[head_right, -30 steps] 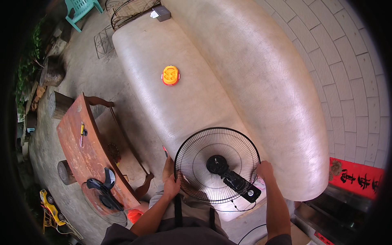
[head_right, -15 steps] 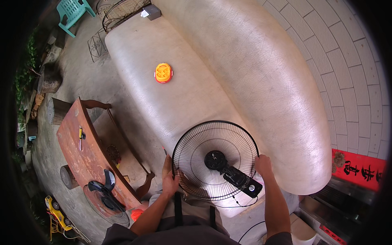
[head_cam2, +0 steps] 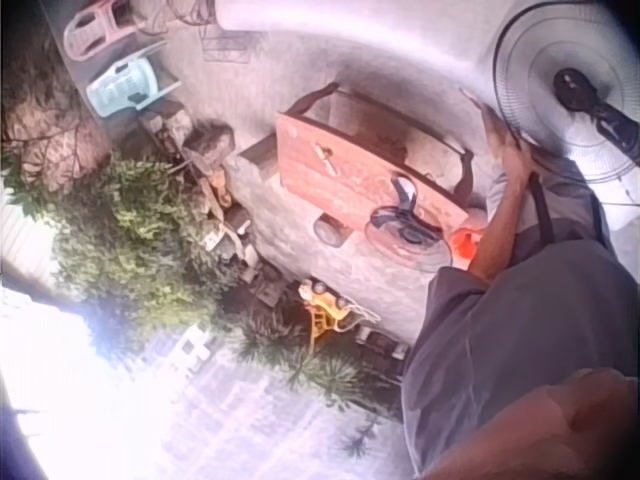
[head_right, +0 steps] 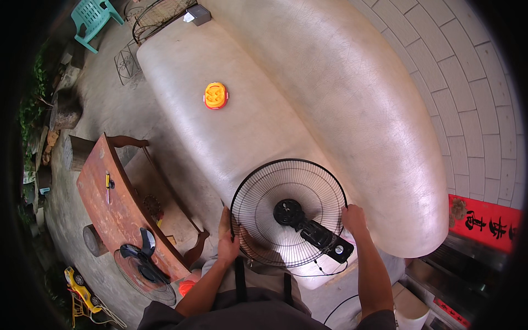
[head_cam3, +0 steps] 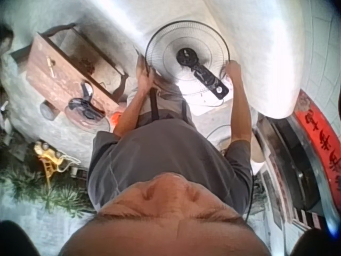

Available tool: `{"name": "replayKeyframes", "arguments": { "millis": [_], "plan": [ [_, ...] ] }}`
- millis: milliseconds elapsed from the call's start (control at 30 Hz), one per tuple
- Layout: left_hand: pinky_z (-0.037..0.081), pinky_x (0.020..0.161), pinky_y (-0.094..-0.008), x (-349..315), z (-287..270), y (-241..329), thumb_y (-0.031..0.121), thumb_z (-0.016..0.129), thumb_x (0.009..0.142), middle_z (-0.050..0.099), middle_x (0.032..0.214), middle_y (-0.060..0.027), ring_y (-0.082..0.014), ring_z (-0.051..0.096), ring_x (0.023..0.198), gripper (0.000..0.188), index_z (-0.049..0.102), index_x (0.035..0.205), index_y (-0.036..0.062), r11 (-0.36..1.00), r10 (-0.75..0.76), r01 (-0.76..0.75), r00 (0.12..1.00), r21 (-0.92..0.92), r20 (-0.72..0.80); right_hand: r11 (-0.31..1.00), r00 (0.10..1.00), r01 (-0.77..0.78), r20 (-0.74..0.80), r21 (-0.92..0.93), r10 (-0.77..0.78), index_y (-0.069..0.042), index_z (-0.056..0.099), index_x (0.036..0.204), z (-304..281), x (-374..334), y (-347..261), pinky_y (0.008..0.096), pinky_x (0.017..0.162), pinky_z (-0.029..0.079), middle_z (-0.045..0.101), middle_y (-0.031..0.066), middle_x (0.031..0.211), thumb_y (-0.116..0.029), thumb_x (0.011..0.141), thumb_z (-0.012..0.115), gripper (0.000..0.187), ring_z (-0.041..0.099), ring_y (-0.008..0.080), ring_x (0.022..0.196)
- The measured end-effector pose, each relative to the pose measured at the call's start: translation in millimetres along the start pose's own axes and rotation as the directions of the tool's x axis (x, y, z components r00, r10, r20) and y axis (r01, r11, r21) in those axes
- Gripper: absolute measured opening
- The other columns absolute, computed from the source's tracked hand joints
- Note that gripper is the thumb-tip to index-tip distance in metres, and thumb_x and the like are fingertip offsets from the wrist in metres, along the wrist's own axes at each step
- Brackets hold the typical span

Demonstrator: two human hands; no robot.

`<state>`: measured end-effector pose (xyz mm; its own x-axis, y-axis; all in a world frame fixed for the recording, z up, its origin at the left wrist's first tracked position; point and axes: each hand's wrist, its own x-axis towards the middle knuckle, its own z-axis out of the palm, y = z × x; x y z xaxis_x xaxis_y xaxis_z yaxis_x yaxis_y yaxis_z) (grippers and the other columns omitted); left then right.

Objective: The person assembles a table fan by attaching the motor to the base, securing the fan blades, and fitting the front and rear grilles. They use a screwdriver to tighten components and ensure the fan is properly assembled.

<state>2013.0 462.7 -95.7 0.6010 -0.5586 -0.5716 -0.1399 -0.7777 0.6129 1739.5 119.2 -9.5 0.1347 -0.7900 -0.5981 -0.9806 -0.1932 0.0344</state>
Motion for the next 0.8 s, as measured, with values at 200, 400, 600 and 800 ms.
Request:
{"name": "replayKeyframes", "arguments": {
  "millis": [200,400,600,800],
  "plan": [
    [0.05,0.073,-0.0529,-3.0,-0.3,-0.8,0.025,0.056,0.091,0.067,0.087,-0.0242,-0.0452,0.064,0.083,0.035,0.059,0.12,0.0067,1.0,-0.021,0.022,1.0,-0.01,0.02,1.0,1.0,0.006,-0.02,0.015,-0.005,0.003,0.068,0.09,1.0,-5.2,0.8,0.0533,0.083,0.05,0.067,0.028,0.094,-0.032,0.094,0.054,0.038,0.063,0.0475,0.092],
    [0.05,0.072,-0.0527,-8.1,1.4,-6.6,0.022,0.056,0.089,0.066,0.087,-0.0257,-0.0457,0.064,0.083,0.035,0.058,0.121,0.0064,0.999,0.039,-0.039,0.999,-0.034,0.004,0.997,0.995,0.062,-0.078,0.051,-0.057,0.005,0.067,0.087,3.8,-9.0,1.6,0.0541,0.081,0.049,0.066,0.0294,0.09,-0.03,0.093,0.055,0.038,0.062,0.0488,0.088],
    [0.051,0.072,-0.0476,-11.4,3.7,-5.5,0.019,0.054,0.09,0.066,0.083,-0.0244,-0.0416,0.065,0.08,0.028,0.062,0.11,0.0011,0.998,0.008,-0.012,0.999,-0.066,-0.047,0.995,0.994,0.073,-0.09,0.062,-0.068,0.004,0.067,0.085,2.4,-8.6,1.0,0.0543,0.079,0.049,0.065,0.0297,0.088,-0.03,0.092,0.057,0.036,0.063,0.0489,0.086],
    [0.051,0.07,-0.0472,-7.3,7.3,-12.0,0.02,0.055,0.09,0.066,0.08,-0.0249,-0.0417,0.066,0.078,0.026,0.063,0.103,-0.0005,0.998,-0.011,0.006,0.997,-0.069,-0.078,0.995,0.994,0.056,-0.093,0.085,-0.048,0.003,0.067,0.084,1.0,-4.9,0.6,0.0534,0.076,0.05,0.065,0.0297,0.085,-0.031,0.091,0.059,0.035,0.063,0.0482,0.083]
  ]
}}
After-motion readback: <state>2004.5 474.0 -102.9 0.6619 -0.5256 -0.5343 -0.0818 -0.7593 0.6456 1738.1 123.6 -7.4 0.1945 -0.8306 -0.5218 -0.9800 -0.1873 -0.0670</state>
